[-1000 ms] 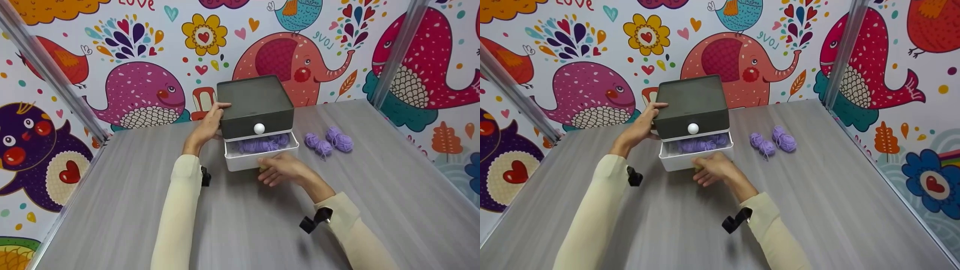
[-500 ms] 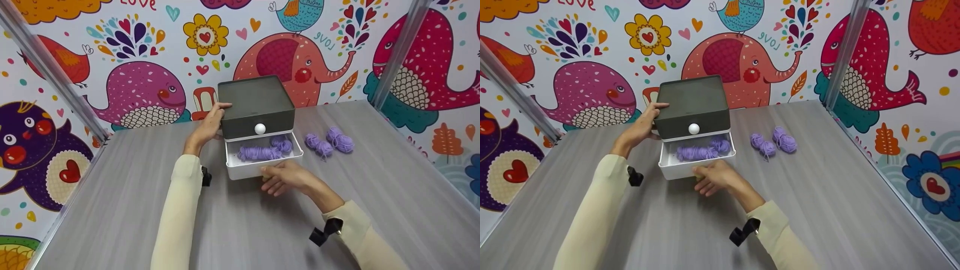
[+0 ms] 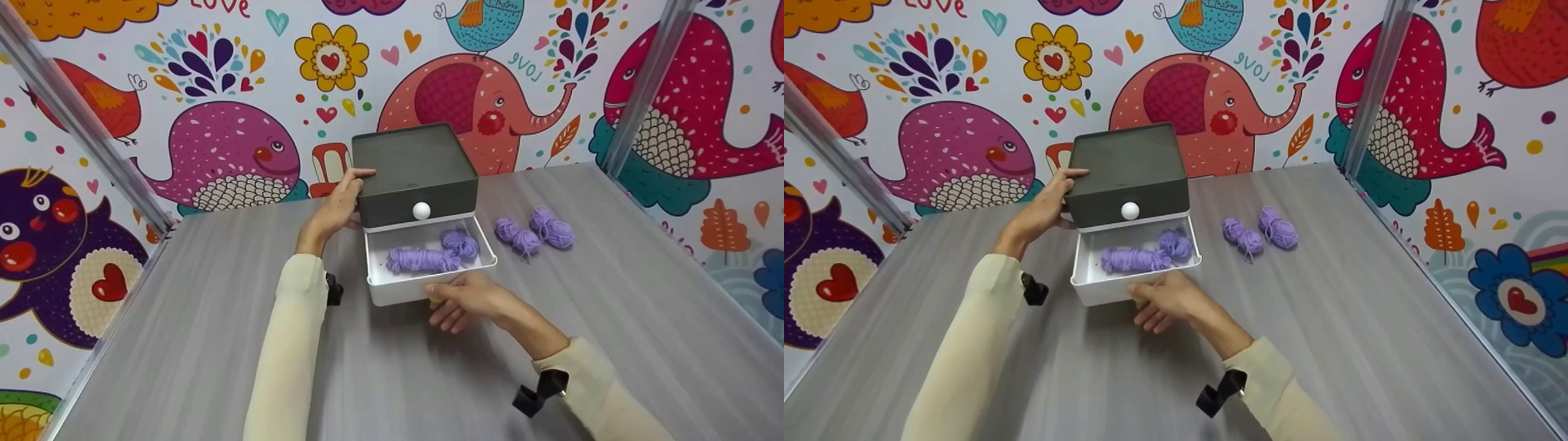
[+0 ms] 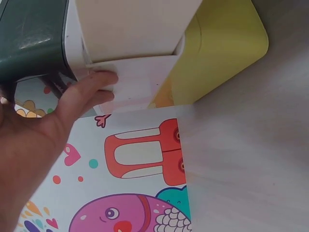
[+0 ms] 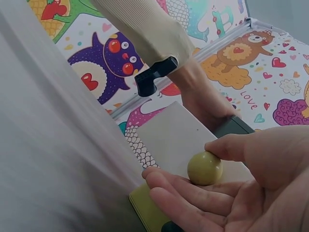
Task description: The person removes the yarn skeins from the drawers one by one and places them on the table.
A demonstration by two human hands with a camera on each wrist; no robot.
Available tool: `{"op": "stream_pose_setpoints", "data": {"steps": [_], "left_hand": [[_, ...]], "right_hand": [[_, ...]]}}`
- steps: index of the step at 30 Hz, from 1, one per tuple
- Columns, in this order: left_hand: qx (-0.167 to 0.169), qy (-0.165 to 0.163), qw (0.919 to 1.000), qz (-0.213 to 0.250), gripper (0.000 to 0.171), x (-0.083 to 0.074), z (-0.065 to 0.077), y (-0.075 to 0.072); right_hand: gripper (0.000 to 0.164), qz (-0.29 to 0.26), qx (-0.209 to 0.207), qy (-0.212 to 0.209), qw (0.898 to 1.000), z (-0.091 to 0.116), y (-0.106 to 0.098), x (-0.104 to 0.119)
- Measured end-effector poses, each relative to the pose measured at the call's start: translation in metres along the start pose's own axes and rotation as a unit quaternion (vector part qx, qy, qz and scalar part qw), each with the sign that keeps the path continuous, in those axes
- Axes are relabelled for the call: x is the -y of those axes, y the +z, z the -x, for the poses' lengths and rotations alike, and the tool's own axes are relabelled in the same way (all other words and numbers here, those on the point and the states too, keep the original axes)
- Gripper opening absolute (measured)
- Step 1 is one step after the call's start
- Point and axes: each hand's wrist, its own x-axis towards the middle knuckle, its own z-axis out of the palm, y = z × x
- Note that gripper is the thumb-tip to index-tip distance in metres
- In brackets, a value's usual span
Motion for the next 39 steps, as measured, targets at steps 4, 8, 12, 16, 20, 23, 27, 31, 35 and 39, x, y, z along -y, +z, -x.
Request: {"op": "stream_pose_setpoints", "data": {"steps": [4, 8, 12, 16, 20, 23, 27, 31, 35, 39], "left_hand": [[0.002, -0.004, 1.0000, 0.001, 0.041, -0.001, 0.001, 0.001], [0.003, -0.005, 1.0000, 0.000, 0.041, -0.001, 0.002, 0.000], [0.005, -0.005, 1.0000, 0.000, 0.042, 0.000, 0.002, -0.002], [0.002, -0.002, 1.0000, -0.001, 0.041, 0.000, 0.001, -0.002], [-0.002, 0.002, 1.0000, -0.008, 0.041, -0.001, 0.001, -0.001], [-0.003, 0.003, 1.0000, -0.008, 0.041, -0.002, 0.000, -0.001], [-0.006, 0.002, 0.9999, -0.010, 0.040, -0.001, 0.000, 0.000], [-0.008, 0.000, 1.0000, -0.006, 0.040, -0.001, 0.002, 0.000], [-0.005, 0.001, 1.0000, 0.002, 0.040, 0.000, 0.002, -0.001], [-0.003, 0.003, 1.0000, -0.002, 0.041, 0.000, 0.001, -0.001]], "right_hand": [[0.049, 0.009, -0.008, 0.001, 1.000, 0.005, 0.004, -0.001], [0.049, 0.014, -0.012, 0.000, 1.000, 0.008, 0.009, -0.002], [0.049, 0.018, -0.011, -0.005, 1.000, 0.011, 0.012, -0.004], [0.048, 0.028, -0.006, -0.013, 1.000, 0.016, 0.014, -0.004], [0.047, 0.042, -0.010, -0.017, 0.999, 0.020, 0.015, -0.005], [0.046, 0.054, -0.016, -0.017, 0.998, 0.023, 0.016, -0.005], [0.044, 0.075, -0.013, -0.018, 0.997, 0.026, 0.017, -0.005], [0.041, 0.113, -0.017, -0.021, 0.993, 0.030, 0.018, -0.003], [0.038, 0.155, -0.036, -0.018, 0.987, 0.032, 0.020, 0.000], [0.039, 0.174, -0.047, -0.017, 0.983, 0.034, 0.020, 0.001]]}}
